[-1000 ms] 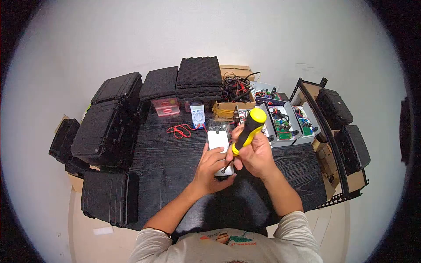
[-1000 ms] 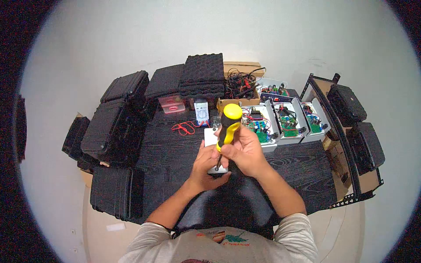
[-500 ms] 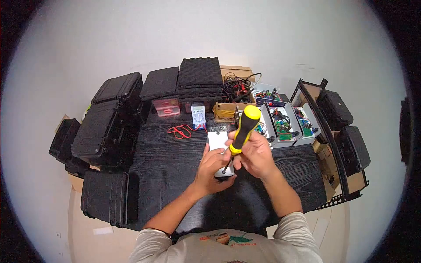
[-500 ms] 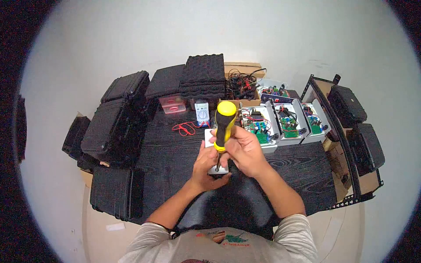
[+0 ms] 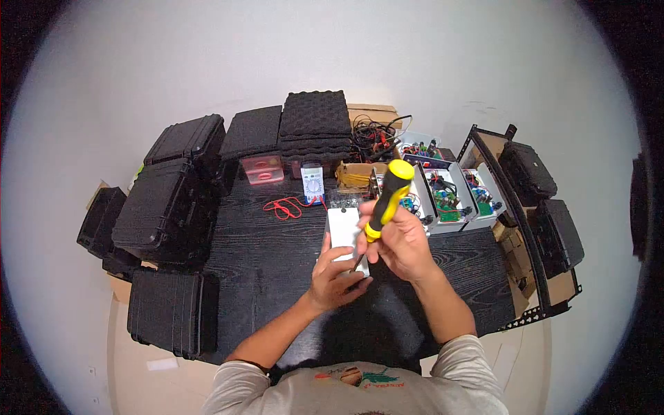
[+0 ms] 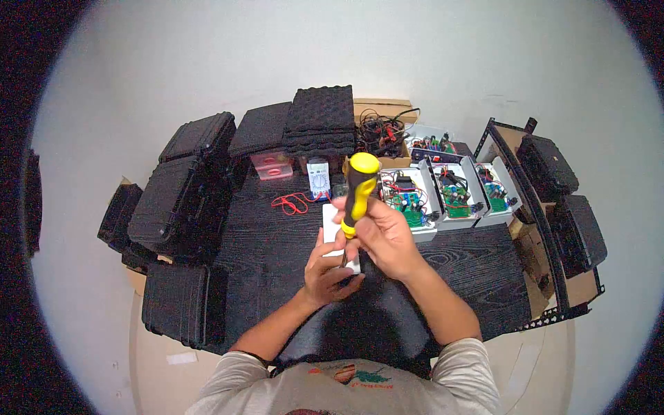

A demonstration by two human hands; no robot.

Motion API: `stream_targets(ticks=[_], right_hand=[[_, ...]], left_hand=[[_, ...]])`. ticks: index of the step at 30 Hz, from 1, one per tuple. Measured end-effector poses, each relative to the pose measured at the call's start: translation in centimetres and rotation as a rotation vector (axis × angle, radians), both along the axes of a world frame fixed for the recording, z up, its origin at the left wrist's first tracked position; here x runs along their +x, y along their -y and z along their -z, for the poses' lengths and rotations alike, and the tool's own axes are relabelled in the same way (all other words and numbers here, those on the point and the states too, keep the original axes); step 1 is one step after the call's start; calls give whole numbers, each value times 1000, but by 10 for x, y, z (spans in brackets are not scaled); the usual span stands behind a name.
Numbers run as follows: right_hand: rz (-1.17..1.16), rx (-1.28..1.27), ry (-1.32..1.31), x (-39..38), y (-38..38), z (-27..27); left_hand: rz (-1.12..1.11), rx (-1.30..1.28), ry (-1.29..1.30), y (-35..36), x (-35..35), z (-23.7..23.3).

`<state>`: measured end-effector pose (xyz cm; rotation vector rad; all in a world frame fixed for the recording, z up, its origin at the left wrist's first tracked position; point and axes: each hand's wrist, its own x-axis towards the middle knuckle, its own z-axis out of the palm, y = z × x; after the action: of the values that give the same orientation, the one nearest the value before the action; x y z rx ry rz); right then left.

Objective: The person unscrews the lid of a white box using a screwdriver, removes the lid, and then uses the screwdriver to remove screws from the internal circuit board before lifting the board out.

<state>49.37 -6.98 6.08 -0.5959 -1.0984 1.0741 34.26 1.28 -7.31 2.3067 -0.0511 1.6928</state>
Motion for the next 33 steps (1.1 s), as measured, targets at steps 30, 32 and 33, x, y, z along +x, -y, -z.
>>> stream_targets(ticks=[30,32,33], right_hand=[[-48,46,-74,0,2,0],[2,68,-32,-2,2,-1],[61,72,49,-2,2,0]], left_hand=[[-32,23,10,3,-1,-2],[-25,28,20,3,-1,-3],[-24,28,25,3,-1,-4]])
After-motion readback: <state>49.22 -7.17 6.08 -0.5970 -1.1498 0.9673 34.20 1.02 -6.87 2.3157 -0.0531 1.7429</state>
